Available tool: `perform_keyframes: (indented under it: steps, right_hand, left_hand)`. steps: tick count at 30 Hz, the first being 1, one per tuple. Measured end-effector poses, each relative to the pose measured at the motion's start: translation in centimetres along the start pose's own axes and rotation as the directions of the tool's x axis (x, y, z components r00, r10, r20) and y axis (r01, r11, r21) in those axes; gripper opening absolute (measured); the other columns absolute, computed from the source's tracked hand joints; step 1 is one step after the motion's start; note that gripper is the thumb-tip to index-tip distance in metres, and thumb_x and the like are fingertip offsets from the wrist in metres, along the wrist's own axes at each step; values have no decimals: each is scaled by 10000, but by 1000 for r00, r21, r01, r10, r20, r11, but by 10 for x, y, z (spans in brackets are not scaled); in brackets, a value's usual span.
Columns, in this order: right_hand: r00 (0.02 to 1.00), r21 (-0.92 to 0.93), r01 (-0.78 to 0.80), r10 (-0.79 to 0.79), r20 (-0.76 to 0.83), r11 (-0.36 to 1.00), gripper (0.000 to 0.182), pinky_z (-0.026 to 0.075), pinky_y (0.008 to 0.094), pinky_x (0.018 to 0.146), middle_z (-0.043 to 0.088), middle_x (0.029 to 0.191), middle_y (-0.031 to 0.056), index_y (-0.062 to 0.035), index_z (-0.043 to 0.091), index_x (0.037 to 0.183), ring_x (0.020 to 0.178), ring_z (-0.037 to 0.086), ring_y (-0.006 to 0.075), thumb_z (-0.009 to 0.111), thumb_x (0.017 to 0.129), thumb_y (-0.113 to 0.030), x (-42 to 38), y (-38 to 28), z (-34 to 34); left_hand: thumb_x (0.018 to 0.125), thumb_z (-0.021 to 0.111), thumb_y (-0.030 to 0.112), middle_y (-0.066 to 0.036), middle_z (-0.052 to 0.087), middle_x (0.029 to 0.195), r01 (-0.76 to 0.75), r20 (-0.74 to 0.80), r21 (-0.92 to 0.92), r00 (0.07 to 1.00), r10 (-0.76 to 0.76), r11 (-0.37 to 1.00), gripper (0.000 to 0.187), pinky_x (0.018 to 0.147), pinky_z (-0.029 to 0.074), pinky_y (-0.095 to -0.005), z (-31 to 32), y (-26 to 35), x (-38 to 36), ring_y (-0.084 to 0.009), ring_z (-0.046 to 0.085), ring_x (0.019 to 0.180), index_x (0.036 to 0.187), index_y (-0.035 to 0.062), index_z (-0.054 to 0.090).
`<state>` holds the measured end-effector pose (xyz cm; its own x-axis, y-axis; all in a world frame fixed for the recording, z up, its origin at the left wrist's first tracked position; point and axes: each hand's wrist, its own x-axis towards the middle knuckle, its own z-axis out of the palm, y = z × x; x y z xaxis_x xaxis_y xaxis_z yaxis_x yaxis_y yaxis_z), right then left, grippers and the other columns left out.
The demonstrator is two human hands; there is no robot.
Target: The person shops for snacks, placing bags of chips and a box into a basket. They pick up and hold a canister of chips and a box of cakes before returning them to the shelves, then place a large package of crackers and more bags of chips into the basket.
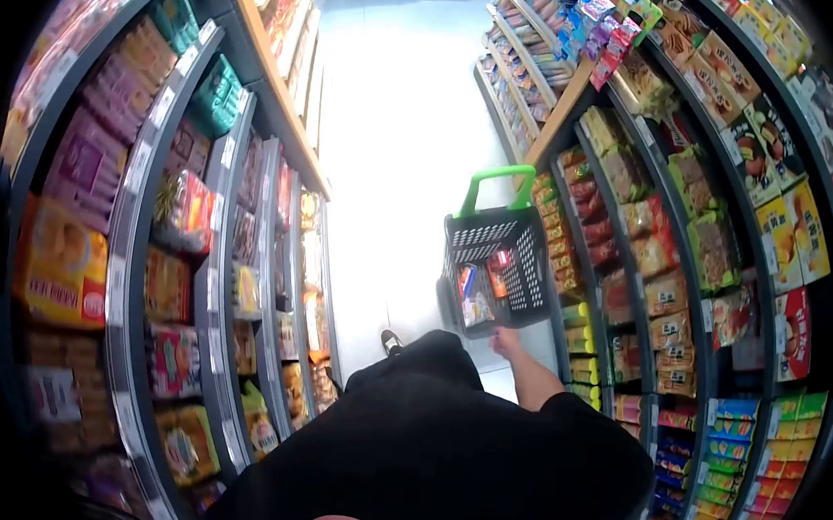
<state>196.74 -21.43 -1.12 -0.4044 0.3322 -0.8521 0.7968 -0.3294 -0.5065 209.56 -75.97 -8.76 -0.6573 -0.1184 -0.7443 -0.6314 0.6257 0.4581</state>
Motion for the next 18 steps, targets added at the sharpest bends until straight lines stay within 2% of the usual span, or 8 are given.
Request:
perform_keyframes:
  steps: [1, 3, 6, 10, 12, 13, 14, 18]
  right_hand:
    - [998, 70, 32, -36, 55, 997, 157, 438, 341, 490, 611, 661, 63, -75, 587, 866, 587, 598, 188, 541, 842, -223, 26, -17, -11]
    - [992, 284, -16, -20, 124, 959, 148, 440, 336, 493, 610, 669, 47, -90, 579, 850, 605, 599, 189, 526, 845, -228, 58, -41, -25]
    - [998, 505, 57, -39, -46, 861, 112, 462, 323, 541, 620, 739, 43, -117, 548, 845, 683, 614, 197, 499, 853, -217, 20, -148, 14]
    - [994, 659, 102, -98, -43, 745, 136, 487, 342, 640, 632, 787, 46, -138, 544, 849, 761, 623, 217, 523, 869, -272, 66, -238, 46]
    - [990, 685, 143, -105, -96, 714, 385, 471, 383, 775, 616, 1043, 128, -104, 503, 1127, 965, 589, 289, 563, 868, -382, 103, -278, 65]
    - [986, 676, 162, -101, -129, 719, 494, 451, 402, 812, 592, 1105, 145, -106, 431, 1232, 1001, 575, 305, 562, 868, -412, 103, -304, 79]
    - [983, 666, 177, -90, -163, 725, 610, 430, 421, 848, 568, 1167, 162, -108, 358, 1337, 1036, 561, 320, 560, 868, -442, 100, -325, 91]
    - [982, 838, 115, -186, -17, 534, 596, 444, 399, 790, 538, 1271, 148, -151, 344, 1367, 1013, 578, 278, 499, 886, -468, 160, -381, 121]
  left_hand:
    - [802, 575, 202, -47, 594, 648, 52, 101, -307, 995, -22, 950, 125, 432, 476, -342, -16, 9, 25, -178, 605, 539, 772, 84, 604]
    - [807, 572, 207, -39, 588, 638, 411, 411, -903, 911, -31, 125, 125, 425, 473, -336, -48, 33, 71, -167, 601, 528, 766, 93, 605]
    - [832, 536, 221, -27, 566, 594, 263, 129, -831, 948, -290, 490, 143, 367, 432, -286, -132, 145, 134, -146, 534, 426, 752, 110, 577]
    - [850, 543, 168, -57, 597, 660, 132, 203, -932, 962, 185, 337, 111, 392, 439, -229, -214, 223, 231, -149, 563, 487, 889, 70, 581]
    - [859, 556, 167, -76, 606, 702, 15, 25, -924, 999, 21, 383, 152, 400, 440, -238, -236, 274, 248, -151, 575, 523, 943, 41, 568]
    - [887, 462, 208, 10, 406, 548, -27, -61, -893, 996, -62, 449, 266, 353, 285, -253, -247, 329, 217, -101, 366, 409, 643, 126, 397]
    - [867, 543, 184, -88, 590, 665, 2, 17, -937, 999, 39, 350, 166, 378, 419, -264, -249, 311, 249, -160, 552, 486, 887, 19, 544]
    - [848, 465, 223, -41, 540, 552, 287, 352, -385, 924, -148, 877, 283, 370, 376, -358, -243, 305, 286, -158, 516, 447, 609, 86, 527]
